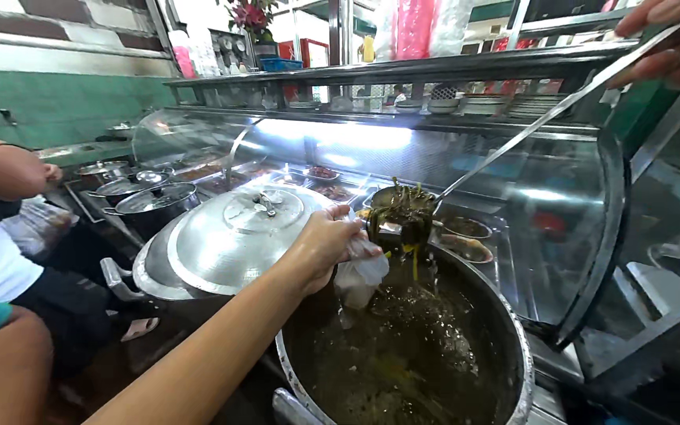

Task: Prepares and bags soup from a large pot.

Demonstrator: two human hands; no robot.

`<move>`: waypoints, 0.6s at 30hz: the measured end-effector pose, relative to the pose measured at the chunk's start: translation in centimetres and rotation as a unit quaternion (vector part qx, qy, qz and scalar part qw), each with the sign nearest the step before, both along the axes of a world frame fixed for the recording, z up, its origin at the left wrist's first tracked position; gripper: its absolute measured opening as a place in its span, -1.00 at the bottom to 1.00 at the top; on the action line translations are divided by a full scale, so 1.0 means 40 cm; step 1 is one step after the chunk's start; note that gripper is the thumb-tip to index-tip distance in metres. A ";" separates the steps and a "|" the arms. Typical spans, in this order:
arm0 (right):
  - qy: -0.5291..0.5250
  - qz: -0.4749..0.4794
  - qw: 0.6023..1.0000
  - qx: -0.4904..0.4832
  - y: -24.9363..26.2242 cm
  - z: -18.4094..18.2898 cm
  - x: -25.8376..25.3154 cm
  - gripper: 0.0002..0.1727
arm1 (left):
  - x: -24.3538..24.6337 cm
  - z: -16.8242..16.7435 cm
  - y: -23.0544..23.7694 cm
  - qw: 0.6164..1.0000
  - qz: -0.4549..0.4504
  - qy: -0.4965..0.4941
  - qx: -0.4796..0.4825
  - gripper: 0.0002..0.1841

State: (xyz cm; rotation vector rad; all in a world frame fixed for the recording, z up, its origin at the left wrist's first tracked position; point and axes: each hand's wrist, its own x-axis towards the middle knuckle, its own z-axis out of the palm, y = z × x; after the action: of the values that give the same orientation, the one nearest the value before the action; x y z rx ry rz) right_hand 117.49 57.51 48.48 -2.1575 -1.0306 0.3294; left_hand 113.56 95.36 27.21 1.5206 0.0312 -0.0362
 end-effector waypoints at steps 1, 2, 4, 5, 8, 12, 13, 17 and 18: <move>0.069 -0.014 0.998 -0.004 0.033 0.012 -0.013 -0.67 | 0.008 0.012 -0.009 1.000 -0.001 -0.006 -0.003 -0.55; 0.119 -0.034 0.992 -0.010 0.066 0.019 -0.029 -0.68 | 0.017 0.023 -0.017 1.000 -0.004 -0.010 -0.004 -0.58; 0.187 -0.109 0.976 0.017 0.137 0.009 -0.075 -0.75 | 0.034 0.036 -0.036 1.000 -0.013 -0.013 0.003 -0.61; 0.185 -0.134 0.973 0.019 0.170 0.000 -0.099 -0.77 | 0.043 0.040 -0.045 1.000 -0.016 -0.011 0.006 -0.58; 0.085 -0.138 0.987 -0.018 0.240 -0.050 -0.178 -0.79 | 0.069 0.038 -0.066 1.000 -0.010 -0.015 0.017 -0.56; -0.181 -0.157 0.970 -0.031 0.316 -0.183 -0.256 -0.84 | 0.087 0.042 -0.068 1.000 -0.001 -0.015 -0.002 -0.59; -0.234 -0.174 0.954 -0.068 0.333 -0.200 -0.284 -0.82 | 0.089 0.042 -0.064 1.000 0.005 -0.012 -0.007 -0.56; -0.507 -0.031 0.832 -0.224 0.321 -0.278 -0.336 -0.85 | 0.101 0.029 -0.039 0.999 0.024 0.001 -0.028 -0.60; -0.543 0.011 0.806 -0.234 0.317 -0.297 -0.348 -0.86 | 0.102 0.026 -0.036 0.999 0.026 0.006 -0.030 -0.62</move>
State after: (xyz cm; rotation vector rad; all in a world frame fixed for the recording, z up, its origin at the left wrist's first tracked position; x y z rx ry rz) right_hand 103.59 70.19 36.61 -2.8133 -1.6917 -0.8694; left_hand 117.65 93.92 28.26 1.4588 0.0779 -0.0044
